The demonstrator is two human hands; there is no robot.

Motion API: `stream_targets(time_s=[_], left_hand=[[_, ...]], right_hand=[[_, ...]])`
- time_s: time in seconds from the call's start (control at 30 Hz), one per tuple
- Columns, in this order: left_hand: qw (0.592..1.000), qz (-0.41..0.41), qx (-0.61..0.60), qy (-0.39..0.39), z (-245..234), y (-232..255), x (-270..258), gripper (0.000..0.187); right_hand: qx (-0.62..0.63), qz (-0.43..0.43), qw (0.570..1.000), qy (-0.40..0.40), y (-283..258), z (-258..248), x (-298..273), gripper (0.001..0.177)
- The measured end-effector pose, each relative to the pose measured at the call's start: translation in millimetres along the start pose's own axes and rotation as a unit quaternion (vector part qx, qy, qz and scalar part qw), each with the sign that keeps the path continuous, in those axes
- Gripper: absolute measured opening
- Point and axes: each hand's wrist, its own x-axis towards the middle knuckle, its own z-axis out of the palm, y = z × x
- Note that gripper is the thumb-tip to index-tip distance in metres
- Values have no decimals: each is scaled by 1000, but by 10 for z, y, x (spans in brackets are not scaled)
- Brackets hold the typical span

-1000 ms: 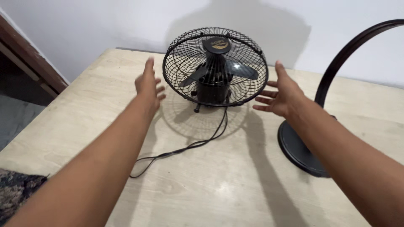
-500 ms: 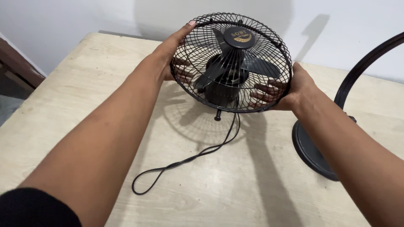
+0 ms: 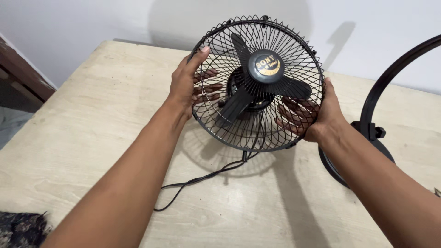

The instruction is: The person uses a screwdriver to tighten screws on the base of a black electric fan, then attaches the fan head to the stand and adjusts its position on a light-colored table.

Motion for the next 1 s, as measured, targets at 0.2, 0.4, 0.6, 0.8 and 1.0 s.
stream_targets(time_s=[0.2, 0.4, 0.6, 0.8, 1.0], left_hand=[[997, 26, 11, -76, 64, 226, -351, 98], [990, 19, 80, -113, 211, 236, -701, 120], [984, 9, 130, -120, 518, 185, -1037, 112], [985, -23, 129, -114, 936, 142, -1382, 99], [991, 42, 106, -62, 1402, -66, -1808, 75]], right_hand=[[-14, -85, 995, -44, -27, -219, -282, 94], [-53, -142, 984, -96, -85, -641, -560, 100], [-57, -172, 981, -70, -128, -1140, -752, 97], [-45, -142, 987, -65, -259, -1646, -868, 93], [-31, -124, 985, -119, -389, -2088, -1064, 85]])
